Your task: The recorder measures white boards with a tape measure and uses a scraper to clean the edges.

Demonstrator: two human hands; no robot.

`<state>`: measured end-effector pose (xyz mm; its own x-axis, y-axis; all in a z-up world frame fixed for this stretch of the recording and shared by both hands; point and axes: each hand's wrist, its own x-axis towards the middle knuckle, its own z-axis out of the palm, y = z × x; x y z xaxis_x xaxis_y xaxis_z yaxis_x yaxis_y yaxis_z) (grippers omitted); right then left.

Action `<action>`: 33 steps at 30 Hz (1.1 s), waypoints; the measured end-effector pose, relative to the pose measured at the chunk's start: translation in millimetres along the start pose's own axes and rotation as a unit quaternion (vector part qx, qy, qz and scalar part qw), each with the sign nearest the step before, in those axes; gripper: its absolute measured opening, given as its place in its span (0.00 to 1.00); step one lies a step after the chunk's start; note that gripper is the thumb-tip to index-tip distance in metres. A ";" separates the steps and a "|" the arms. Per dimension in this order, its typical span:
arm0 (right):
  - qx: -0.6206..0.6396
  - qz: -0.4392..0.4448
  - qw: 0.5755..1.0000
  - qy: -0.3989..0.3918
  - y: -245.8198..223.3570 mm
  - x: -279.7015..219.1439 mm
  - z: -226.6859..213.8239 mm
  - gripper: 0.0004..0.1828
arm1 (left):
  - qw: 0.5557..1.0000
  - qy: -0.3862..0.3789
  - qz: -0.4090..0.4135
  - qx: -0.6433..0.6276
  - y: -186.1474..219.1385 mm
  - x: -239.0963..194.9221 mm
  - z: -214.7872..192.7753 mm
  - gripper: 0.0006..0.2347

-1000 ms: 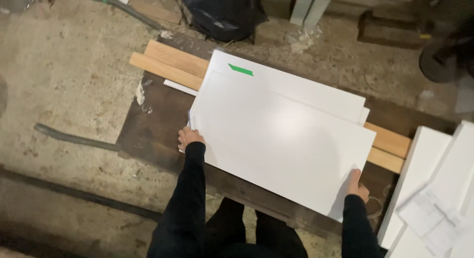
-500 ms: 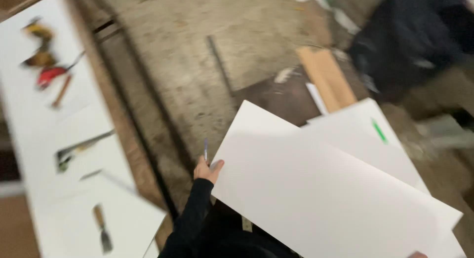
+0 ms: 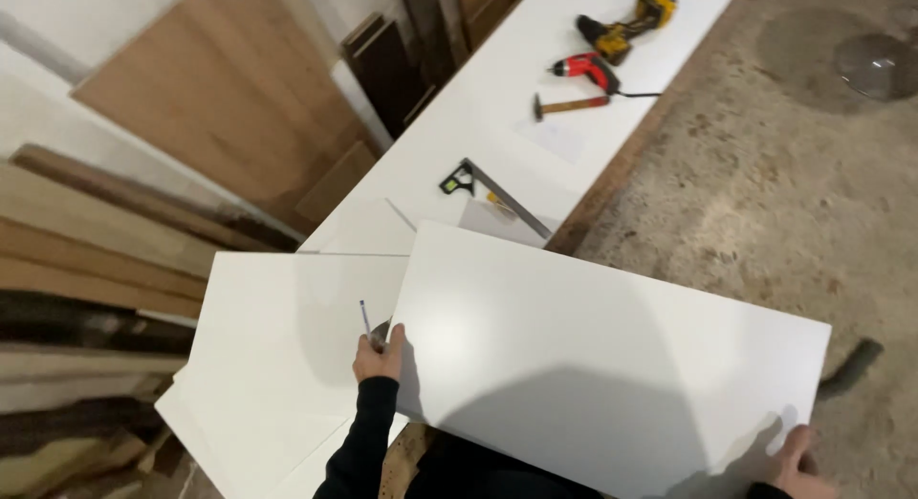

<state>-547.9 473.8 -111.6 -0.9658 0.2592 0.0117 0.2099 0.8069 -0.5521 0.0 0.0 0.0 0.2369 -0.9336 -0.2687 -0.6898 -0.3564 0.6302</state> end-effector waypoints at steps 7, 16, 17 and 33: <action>-0.043 -0.044 0.964 -0.260 -351.8 -118.2 11.8 0.34 | 0.947 0.221 -0.232 -0.011 -144.1 -66.1 -34.0 0.32; -0.156 -0.207 0.821 -0.508 -322.3 -180.7 127.4 0.34 | 0.703 0.447 -0.542 0.115 -312.6 -326.1 -59.2 0.28; -0.184 -0.232 0.809 -0.508 -301.2 -178.0 137.6 0.35 | 0.725 0.490 -0.479 0.065 -330.0 -355.5 -55.4 0.24; -0.309 -0.506 0.635 -0.495 -338.4 -228.4 179.1 0.49 | 0.701 0.336 -0.629 0.018 -328.0 -327.2 -10.0 0.39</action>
<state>-425.6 46.5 -76.8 -0.2122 -0.7721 -0.5990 -0.8706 0.4278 -0.2430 155.6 422.0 -111.5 0.9333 0.3080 -0.1847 0.3402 -0.9229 0.1802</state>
